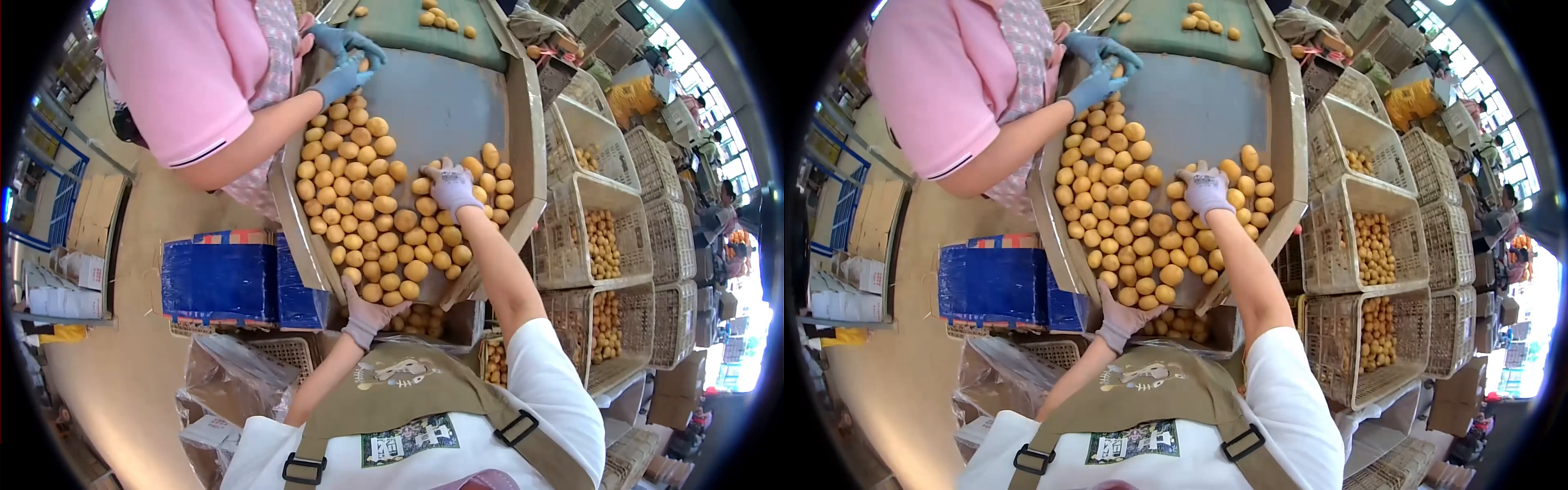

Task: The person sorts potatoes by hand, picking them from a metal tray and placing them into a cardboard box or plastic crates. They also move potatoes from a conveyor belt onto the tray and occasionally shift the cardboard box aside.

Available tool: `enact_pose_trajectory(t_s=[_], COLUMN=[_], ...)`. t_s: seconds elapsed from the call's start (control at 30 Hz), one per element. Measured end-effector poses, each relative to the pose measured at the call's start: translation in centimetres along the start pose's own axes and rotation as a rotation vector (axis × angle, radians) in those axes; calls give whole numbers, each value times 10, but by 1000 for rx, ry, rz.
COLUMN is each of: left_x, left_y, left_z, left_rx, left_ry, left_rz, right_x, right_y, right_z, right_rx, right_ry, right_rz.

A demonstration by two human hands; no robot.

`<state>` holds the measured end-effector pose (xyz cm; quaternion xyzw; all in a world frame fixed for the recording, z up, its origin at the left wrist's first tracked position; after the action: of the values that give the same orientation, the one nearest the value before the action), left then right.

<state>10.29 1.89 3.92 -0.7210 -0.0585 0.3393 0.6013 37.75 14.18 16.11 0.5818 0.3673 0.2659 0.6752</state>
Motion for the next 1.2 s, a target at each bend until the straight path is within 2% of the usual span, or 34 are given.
enact_pose_trajectory(t_s=[0.03,0.1,0.2,0.23,0.27,0.3,0.37,0.4,0.43,0.47,0.5,0.57,0.6,0.67,0.73,0.8,0.9,1.03,1.13,1.17,1.2], left_x=[-1,1,-2,-2,0,1,-2,-2,-3,1,0,-1,-2,-3,-5,-4,-3,-2,-1,0,-1], left_y=[4,13,1,0,-4,-5,-2,3,6,5,-1,0,0,0,-1,-1,4,10,7,6,2], left_z=[0,0,0,0,1,2,-1,-2,-3,-1,-2,-1,-1,-3,-4,-3,1,1,2,1,0], left_rx=[-9,8,-7,-64,-51,-40,-94,-89,-78,-59,-76,-14,15,-29,-55,-27,46,48,104,69,32], left_ry=[-9,-5,-22,-23,-27,-27,8,7,6,2,30,18,12,33,60,46,28,46,30,56,77], left_rz=[52,5,19,36,-2,-34,-43,-20,5,14,-44,-15,-2,41,59,65,41,3,-20,-35,-49], right_x=[1,-8,-27,-29,-34,-45,-83,-106,-117,-125,-132,-146,-149,-159,-165,-171,-179,-191,-200,-205,-208], right_y=[9,23,33,25,21,13,16,26,22,11,9,5,-2,2,4,7,1,20,54,63,75], right_z=[-4,-5,12,22,35,45,52,49,47,52,52,51,57,51,53,57,62,67,65,64,64], right_rx=[46,47,667,1073,1306,1719,2332,2540,2608,2668,2719,2822,2790,2817,2762,2688,2727,2273,2191,2251,2264], right_ry=[-1,54,92,65,101,147,199,209,320,182,227,323,233,415,254,75,65,32,145,155,170], right_rz=[-63,-156,-31,-51,-31,-154,-359,-429,-573,-612,-640,-693,-623,-722,-567,-304,-253,-47,101,19,75])
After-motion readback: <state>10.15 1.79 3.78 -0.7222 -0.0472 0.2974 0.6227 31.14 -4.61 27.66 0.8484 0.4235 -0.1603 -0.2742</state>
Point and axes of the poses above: each hand's wrist, its own x-axis towards the middle knuckle, its own y-axis out of the back of the hand, z = x × y, the point moved 7 cm from there along x, towards the middle knuckle, and after that the axes turned 9 degrees about -y, right-handed, at the moved point
